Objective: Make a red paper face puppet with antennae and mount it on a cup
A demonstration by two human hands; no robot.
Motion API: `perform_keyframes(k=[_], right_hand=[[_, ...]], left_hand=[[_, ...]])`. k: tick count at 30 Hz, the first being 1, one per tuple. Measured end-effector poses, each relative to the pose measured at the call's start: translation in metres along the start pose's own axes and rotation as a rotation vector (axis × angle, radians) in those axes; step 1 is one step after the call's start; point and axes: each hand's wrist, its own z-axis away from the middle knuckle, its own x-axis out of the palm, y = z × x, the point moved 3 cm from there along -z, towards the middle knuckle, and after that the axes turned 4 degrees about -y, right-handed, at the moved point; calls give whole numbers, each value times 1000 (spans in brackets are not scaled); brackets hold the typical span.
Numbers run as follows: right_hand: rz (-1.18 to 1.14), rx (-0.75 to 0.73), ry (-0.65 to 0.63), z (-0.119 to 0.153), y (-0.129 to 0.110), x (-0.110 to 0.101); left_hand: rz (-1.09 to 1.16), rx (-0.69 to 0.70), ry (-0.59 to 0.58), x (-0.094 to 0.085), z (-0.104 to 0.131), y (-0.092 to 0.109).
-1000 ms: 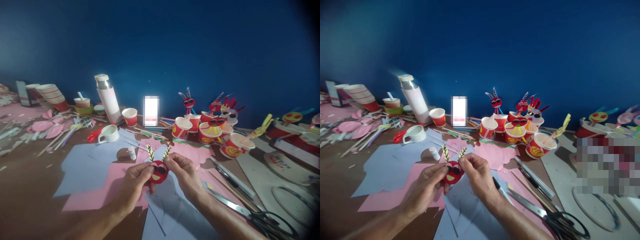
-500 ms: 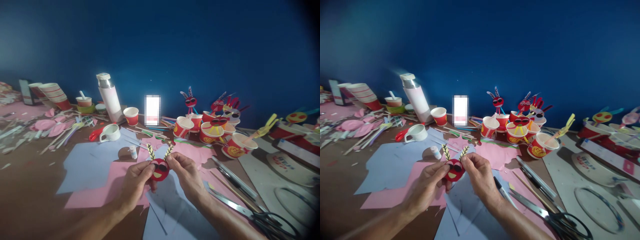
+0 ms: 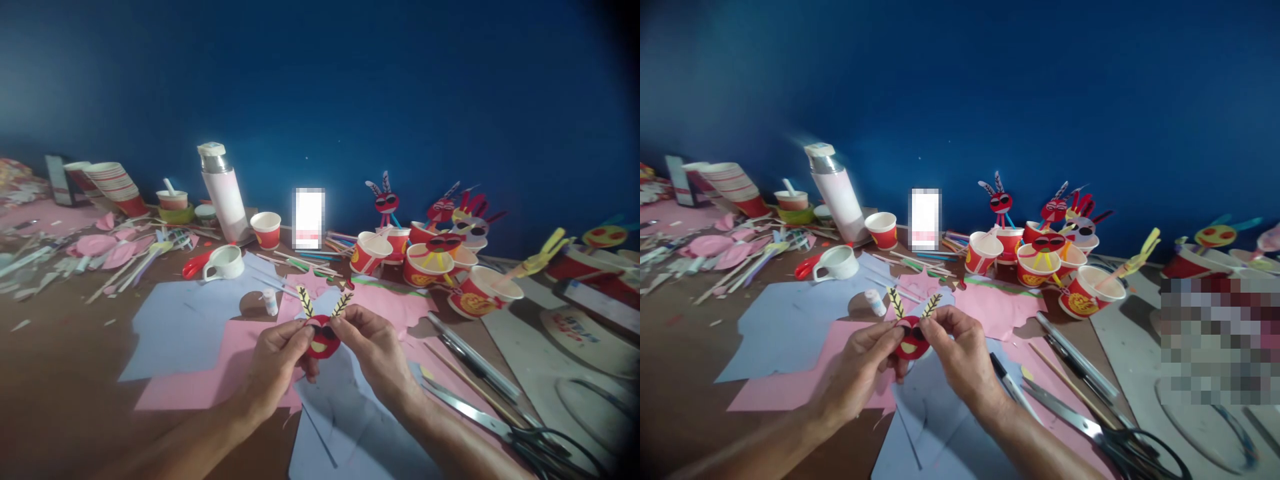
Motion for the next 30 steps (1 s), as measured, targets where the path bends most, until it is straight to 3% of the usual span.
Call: perform_keyframes(k=[19, 30], right_hand=[[42, -9, 8, 0, 0, 0], [84, -15, 31, 1, 4, 0]], left_hand=[[-34, -16, 28, -1, -1, -1], [-105, -36, -34, 0, 2, -2]])
